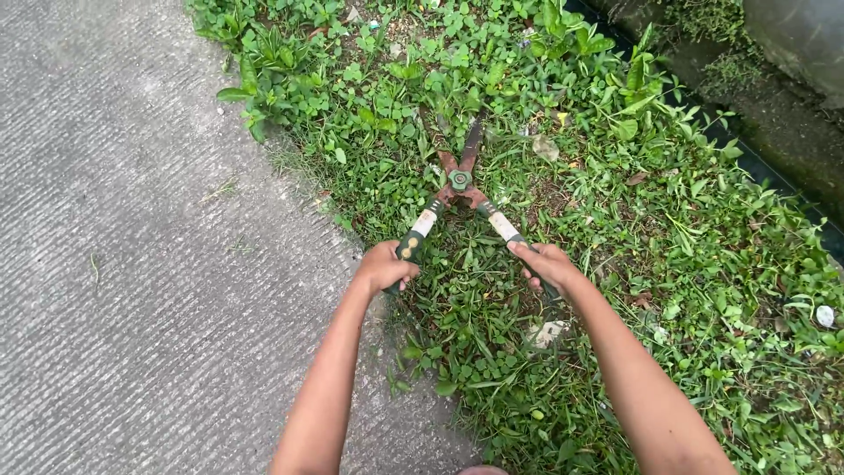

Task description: Trim weeds and grass along the edge of a concrete path using garden shears.

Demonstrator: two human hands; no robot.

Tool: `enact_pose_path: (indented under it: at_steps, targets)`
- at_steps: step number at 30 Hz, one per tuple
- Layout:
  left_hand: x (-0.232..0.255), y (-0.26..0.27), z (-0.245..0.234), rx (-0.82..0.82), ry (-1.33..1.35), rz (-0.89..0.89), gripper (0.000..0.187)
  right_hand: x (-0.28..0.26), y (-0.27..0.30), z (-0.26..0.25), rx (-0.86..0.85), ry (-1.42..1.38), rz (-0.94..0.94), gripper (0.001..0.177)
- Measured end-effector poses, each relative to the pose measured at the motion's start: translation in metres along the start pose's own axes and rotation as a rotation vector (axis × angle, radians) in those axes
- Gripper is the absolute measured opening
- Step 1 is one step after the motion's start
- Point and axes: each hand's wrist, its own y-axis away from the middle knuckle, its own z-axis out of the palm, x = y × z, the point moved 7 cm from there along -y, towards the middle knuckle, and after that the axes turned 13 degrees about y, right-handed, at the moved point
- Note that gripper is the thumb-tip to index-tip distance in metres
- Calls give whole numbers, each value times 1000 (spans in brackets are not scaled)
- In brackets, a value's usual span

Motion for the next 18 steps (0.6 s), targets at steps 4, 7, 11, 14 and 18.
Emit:
enact_pose_path:
  at_steps: [4, 7, 11, 14, 18]
  targets:
    - [10, 11, 64, 143, -98, -32, 25, -2, 0, 60, -11, -156, -32, 38]
    - [38, 44, 71, 296, -186, -95, 36, -11, 14, 67, -38, -281, -34, 36]
    - [28, 43, 77, 100, -102, -11, 23, -11, 30, 45, -89, -255, -4, 37]
    - [15, 38, 69, 65, 6, -13, 22, -13, 41, 32, -140, -198, -8, 37]
    - [11, 43, 62, -19, 72, -10, 17, -11, 54, 8, -175, -43, 66, 38]
